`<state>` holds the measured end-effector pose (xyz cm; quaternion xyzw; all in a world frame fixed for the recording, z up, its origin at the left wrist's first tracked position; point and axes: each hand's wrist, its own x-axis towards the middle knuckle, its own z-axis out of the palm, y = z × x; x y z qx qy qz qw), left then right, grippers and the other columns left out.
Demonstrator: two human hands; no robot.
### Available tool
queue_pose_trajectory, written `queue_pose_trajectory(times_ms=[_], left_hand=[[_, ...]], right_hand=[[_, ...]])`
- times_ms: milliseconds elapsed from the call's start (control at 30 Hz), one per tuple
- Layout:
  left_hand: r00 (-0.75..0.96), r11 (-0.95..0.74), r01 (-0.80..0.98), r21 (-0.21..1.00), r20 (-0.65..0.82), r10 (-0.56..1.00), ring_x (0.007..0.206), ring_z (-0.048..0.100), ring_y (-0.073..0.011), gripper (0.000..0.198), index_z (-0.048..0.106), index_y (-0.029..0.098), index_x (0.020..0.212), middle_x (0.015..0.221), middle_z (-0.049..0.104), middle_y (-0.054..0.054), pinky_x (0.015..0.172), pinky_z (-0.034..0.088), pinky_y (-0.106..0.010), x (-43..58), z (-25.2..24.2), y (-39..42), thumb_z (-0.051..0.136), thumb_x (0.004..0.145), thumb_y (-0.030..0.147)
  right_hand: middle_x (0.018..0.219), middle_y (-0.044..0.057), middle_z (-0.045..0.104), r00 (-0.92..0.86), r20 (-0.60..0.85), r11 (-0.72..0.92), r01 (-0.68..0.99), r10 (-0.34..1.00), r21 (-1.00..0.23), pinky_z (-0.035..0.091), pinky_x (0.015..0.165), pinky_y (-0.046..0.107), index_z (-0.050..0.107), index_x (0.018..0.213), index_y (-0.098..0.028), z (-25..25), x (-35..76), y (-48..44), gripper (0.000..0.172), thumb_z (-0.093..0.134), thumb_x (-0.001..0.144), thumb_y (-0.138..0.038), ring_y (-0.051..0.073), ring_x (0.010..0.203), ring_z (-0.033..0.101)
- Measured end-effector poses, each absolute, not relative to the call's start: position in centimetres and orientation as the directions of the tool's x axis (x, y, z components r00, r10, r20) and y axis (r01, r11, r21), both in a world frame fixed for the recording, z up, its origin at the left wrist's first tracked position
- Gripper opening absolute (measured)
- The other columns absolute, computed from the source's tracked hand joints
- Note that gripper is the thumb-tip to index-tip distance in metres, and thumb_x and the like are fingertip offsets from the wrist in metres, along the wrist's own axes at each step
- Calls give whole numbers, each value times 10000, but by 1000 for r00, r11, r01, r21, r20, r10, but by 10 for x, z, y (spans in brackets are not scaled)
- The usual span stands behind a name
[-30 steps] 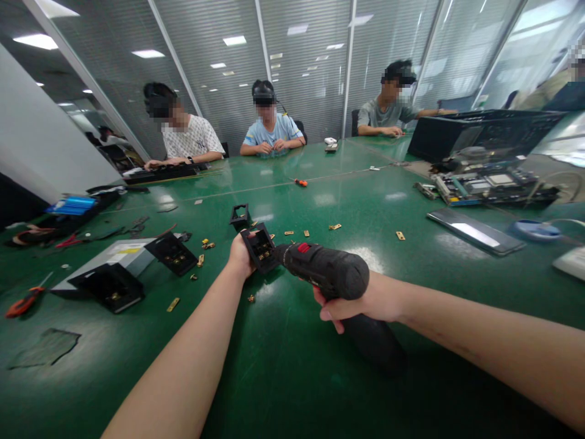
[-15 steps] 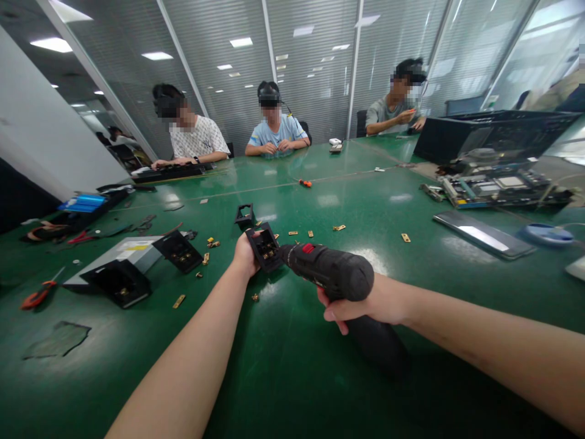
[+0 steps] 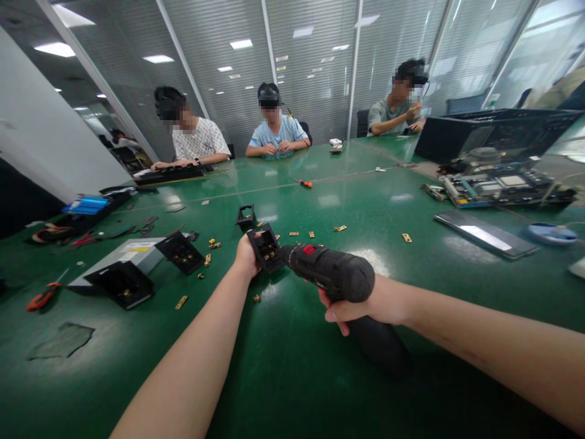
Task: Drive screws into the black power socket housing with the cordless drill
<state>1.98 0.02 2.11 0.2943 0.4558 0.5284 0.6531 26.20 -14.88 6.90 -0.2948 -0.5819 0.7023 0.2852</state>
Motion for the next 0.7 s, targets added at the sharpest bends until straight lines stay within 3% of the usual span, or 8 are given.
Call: queue_pose_trajectory(times_ms=[133,367,700], left_hand=[[24,272,-430,861,-290,957,591,655,-257,322,657,94,872,695,689,-135,555,543,-365,17,18,3,475,721,311],[25,276,-444,852,-297,955,598,659,-255,313,654,91,863,699,688,-137,559,543,-356,19,20,2,473,720,304],[18,280,-460,842,-307,952,587,656,-255,332,655,92,909,691,689,-129,549,539,-359,19,20,3,464,742,307]], right_hand=[[681,-48,597,-647,-101,-163,-36,756,-986,511,460,230,587,963,-155,69,263,-150,367,784,654,-133,122,474,634],[721,-26,625,-642,-87,-161,-58,762,-985,519,459,226,579,1147,-165,68,263,-151,555,826,652,-129,127,525,632],[771,-14,624,-663,-119,-209,-57,739,-976,535,486,231,574,1134,-155,66,264,-149,555,851,652,-168,119,545,635]])
